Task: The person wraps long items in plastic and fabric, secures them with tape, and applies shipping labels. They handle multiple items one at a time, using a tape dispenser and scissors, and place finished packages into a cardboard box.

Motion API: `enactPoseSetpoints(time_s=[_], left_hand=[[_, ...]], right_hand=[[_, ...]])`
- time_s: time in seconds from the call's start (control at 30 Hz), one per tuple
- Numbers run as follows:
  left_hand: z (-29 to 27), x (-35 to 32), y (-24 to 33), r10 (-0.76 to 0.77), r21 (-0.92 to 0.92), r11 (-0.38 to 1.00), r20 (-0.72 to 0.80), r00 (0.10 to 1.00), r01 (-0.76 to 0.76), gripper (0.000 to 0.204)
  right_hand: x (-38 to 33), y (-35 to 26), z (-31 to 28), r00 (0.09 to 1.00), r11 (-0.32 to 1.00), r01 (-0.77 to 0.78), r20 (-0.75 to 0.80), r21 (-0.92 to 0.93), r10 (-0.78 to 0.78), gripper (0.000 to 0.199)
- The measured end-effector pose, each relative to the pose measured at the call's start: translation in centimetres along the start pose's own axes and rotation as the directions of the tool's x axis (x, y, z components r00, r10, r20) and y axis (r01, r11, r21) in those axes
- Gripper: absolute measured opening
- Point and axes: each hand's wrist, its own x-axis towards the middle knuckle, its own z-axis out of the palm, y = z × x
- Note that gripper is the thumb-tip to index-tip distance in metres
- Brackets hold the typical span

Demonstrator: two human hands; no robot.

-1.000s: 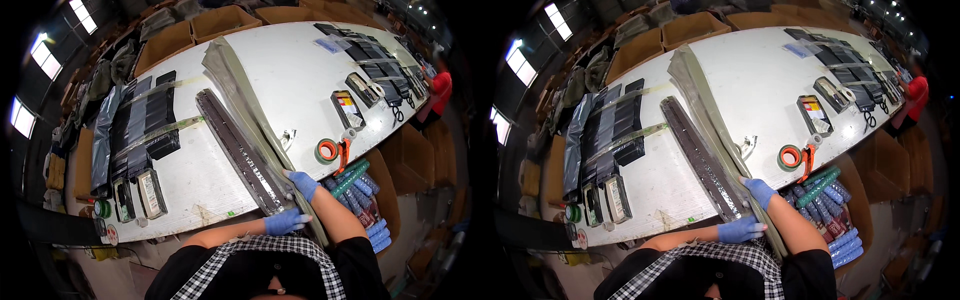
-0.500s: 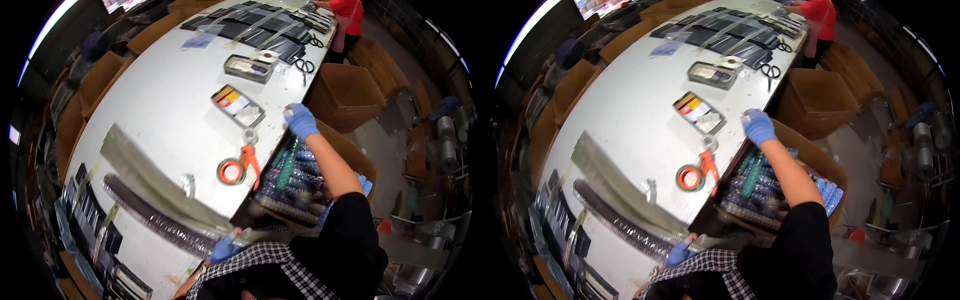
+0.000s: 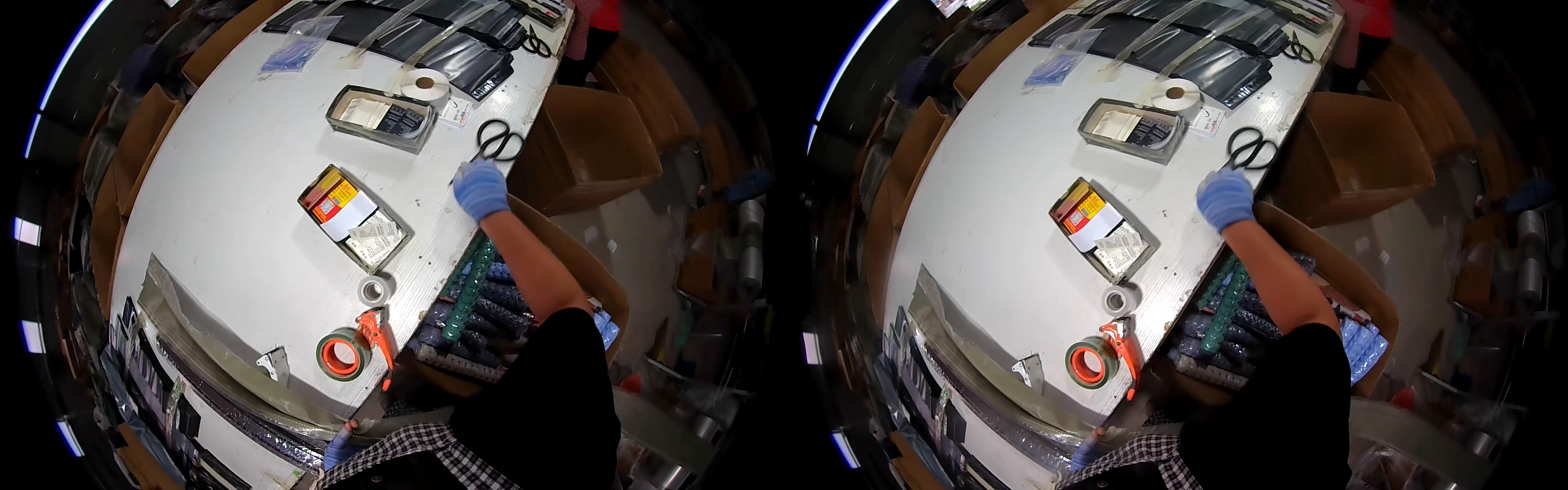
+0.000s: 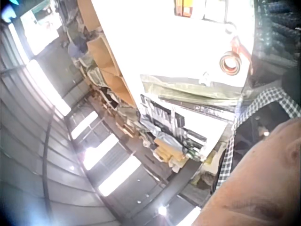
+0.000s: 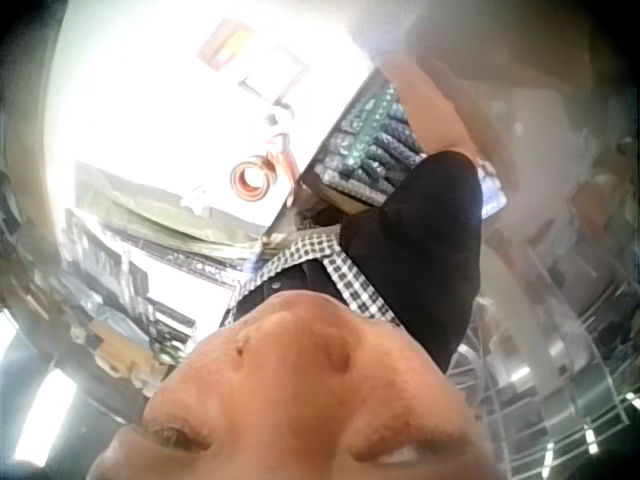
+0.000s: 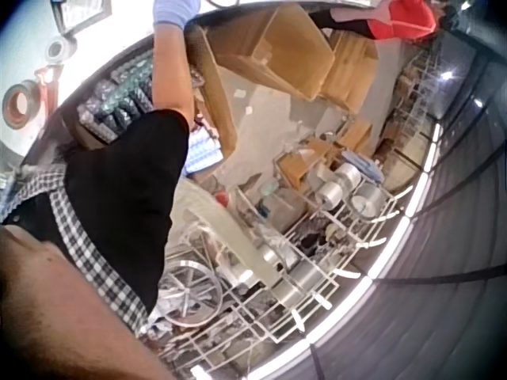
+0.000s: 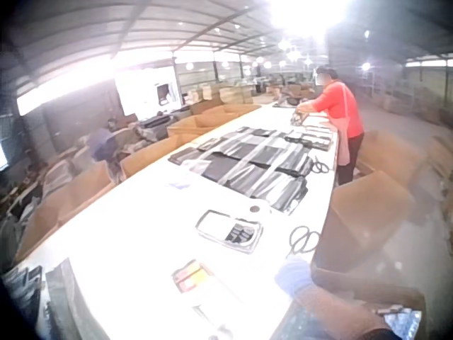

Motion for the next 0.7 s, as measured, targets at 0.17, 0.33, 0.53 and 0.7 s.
enactPoseSetpoints(time_s=[0.17,0.33,0.53,0.7], left_hand=[[2.8,-0.2,0.4,0.073,0.181,0.981,-0.046,0.996,-0.063,0.018],[0.4,0.2,0.2,0.153,0.216,0.964,0.028,0.988,-0.155,0.021],[-1.3,0.1,0.9,0.123,0.148,0.981,-0.005,0.992,-0.121,0.020],[-3.7,0.3,0.4,0.117,0.026,0.992,0.150,0.982,-0.122,0.014]], right_hand=[[0.1,4.7,0.3,0.983,0.988,0.088,-0.170,0.127,-0.066,0.037],[-3.7,4.2,-0.2,0.918,0.939,0.301,-0.319,0.168,-0.237,0.061],[-4.3,3.3,-3.7,0.934,0.958,0.280,0.214,0.059,-0.286,0.031],[-9.2,2.4,-5.8,0.921,0.987,0.146,0.372,-0.062,-0.113,0.040]])
